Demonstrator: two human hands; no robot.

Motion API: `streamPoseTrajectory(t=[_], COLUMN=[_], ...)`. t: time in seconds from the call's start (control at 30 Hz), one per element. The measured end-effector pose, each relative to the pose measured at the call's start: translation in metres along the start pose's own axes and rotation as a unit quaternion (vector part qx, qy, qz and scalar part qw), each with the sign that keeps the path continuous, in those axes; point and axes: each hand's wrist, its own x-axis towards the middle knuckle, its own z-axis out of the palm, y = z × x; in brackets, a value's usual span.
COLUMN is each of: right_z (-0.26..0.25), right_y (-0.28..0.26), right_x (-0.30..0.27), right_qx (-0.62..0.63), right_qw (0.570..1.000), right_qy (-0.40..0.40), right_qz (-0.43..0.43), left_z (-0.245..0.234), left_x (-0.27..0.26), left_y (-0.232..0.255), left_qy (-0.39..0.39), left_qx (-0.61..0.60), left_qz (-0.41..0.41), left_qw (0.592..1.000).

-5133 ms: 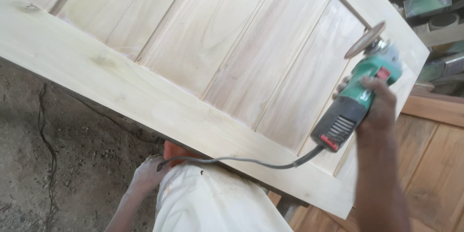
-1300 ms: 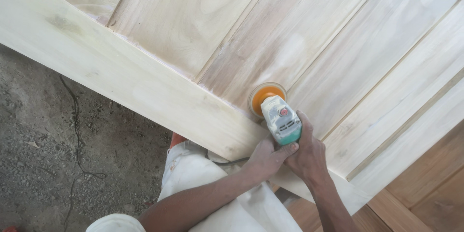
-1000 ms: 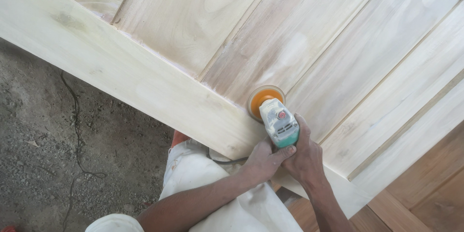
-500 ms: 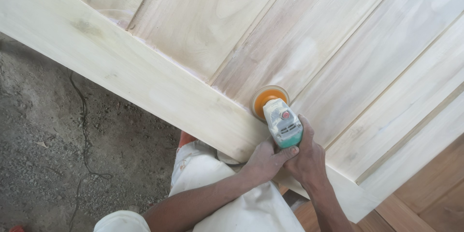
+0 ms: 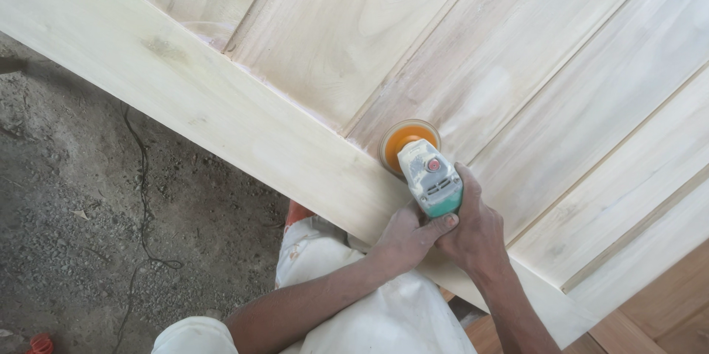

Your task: The person uses an electric orbital sander to smooth the surface of a large, light-colored wooden door. They move the sander systematically across the flat panels and along the raised frame edges of the door.

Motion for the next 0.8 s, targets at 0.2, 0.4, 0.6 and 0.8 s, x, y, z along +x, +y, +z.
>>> streamPoseTrajectory(t=[0.2, 0.4, 0.6, 0.8], right_z=[-0.001, -0.005, -0.005, -0.019], right_y=[-0.012, -0.037, -0.046, -0.045], right_x=[0.02, 0.04, 0.054, 0.069], right_qx=[-0.004, -0.009, -0.036, -0.025], right_qw=[0.999, 0.998, 0.995, 0.996], right_qy=[-0.006, -0.025, -0.01, 0.012], right_qz=[-0.052, -0.062, -0.093, -0.082], left_z=[-0.013, -0.029, -0.04, -0.036], left_x=[0.002, 0.009, 0.017, 0.039], left_y=[0.004, 0.008, 0.015, 0.023], left_qy=[0.019, 0.04, 0.044, 0.057], left_qx=[-0.031, -0.081, -0.09, -0.051], left_qz=[0.025, 0.038, 0.041, 0.058], left_qw=[0.999, 0.995, 0.994, 0.995])
